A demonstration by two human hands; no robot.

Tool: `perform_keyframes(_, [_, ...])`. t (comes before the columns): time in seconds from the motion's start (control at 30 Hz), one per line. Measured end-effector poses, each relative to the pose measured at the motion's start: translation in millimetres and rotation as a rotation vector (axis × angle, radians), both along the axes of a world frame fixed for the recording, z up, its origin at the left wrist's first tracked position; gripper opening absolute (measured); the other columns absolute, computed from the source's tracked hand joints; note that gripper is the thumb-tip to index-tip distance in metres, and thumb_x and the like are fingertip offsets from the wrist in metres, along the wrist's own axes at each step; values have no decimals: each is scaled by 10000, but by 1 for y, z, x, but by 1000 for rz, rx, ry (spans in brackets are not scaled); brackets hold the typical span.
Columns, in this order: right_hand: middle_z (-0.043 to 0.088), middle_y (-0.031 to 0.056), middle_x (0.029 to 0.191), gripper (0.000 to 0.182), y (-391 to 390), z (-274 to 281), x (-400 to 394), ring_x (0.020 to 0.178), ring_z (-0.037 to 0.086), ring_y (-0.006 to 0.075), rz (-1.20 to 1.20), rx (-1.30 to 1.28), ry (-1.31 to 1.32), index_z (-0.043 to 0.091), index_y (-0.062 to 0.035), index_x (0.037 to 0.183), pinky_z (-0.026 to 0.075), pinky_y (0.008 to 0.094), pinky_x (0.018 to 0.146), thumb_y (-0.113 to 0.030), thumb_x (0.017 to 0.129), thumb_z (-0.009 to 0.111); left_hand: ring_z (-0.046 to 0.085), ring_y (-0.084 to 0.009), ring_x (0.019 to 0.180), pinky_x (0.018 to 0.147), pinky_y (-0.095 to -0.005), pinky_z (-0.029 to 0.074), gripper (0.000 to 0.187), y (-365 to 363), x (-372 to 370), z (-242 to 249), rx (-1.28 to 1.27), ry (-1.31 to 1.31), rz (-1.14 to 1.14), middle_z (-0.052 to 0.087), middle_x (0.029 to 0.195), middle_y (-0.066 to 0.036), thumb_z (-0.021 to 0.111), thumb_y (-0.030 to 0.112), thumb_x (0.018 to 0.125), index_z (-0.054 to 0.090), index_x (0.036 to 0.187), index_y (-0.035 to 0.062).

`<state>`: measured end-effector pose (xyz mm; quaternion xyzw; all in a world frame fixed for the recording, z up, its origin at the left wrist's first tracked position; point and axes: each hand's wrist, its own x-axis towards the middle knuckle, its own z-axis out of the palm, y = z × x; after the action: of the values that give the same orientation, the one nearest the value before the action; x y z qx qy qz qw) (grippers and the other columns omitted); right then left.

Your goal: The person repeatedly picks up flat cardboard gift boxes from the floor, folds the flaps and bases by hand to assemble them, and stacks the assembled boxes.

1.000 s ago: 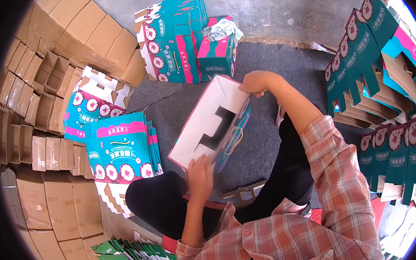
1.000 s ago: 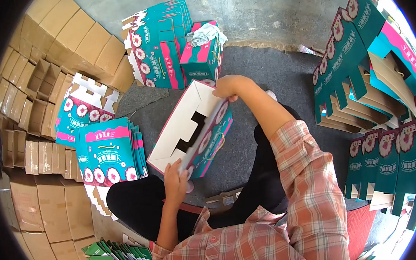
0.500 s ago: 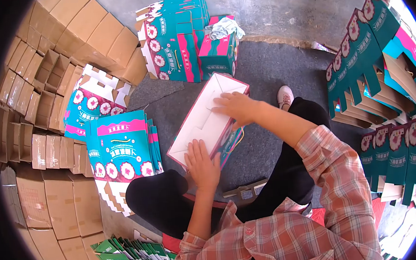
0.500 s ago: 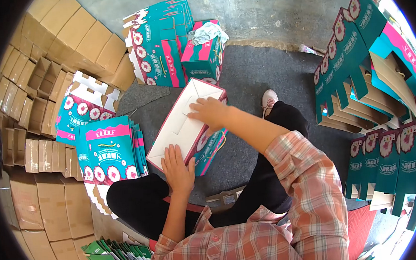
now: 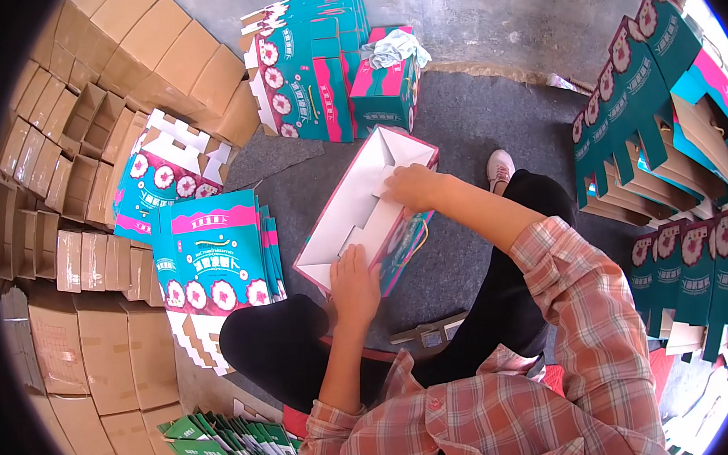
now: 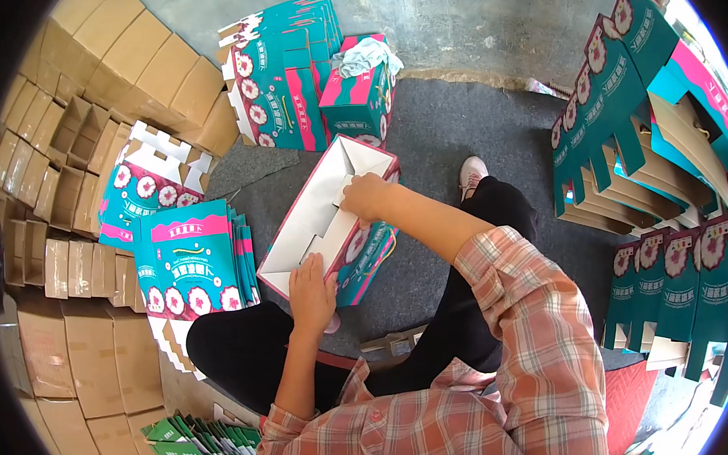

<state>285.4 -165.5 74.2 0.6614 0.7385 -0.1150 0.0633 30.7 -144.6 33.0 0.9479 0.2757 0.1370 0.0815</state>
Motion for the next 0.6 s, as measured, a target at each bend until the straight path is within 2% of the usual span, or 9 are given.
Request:
perform_keyframes(0.13, [606, 57, 1124, 512, -1, -2, 0, 1097, 537, 277, -17, 13, 10, 648, -162, 1115, 468, 404, 889, -355, 660, 782, 448, -356, 1209, 1063, -465, 284, 498, 0, 0, 0, -52, -15, 3, 497, 1285, -215, 602, 229, 854, 468, 1254, -36])
perform_keyframes(0.4, [640, 85, 1066, 491, 0, -10, 7, 1049, 576, 307, 60, 30, 12, 654, -143, 1079, 494, 431, 840, -404, 677, 757, 480, -373, 1129, 982, -455, 360, 482, -3, 1, -3, 6, -28, -8, 517, 1227, -219, 616, 206, 837, 480, 1231, -38])
perform_keyframes(0.53, [594, 88, 1121, 485, -12, 10, 10, 1083, 544, 298, 54, 41, 64, 623, -133, 1112, 469, 416, 872, -377, 707, 732, 454, -388, 1166, 1004, -458, 343, 512, -5, -1, 4, -36, -16, 21, 488, 1263, -232, 622, 213, 831, 465, 1247, -39])
perform_keyframes(0.6, [607, 119, 1090, 458, -19, 22, 16, 1051, 563, 313, -134, 128, 353, 632, -101, 1084, 460, 405, 878, -427, 764, 671, 441, -409, 1183, 1022, -467, 324, 553, -3, -10, 11, -17, -284, 11, 465, 1287, -247, 608, 222, 836, 431, 1281, -55])
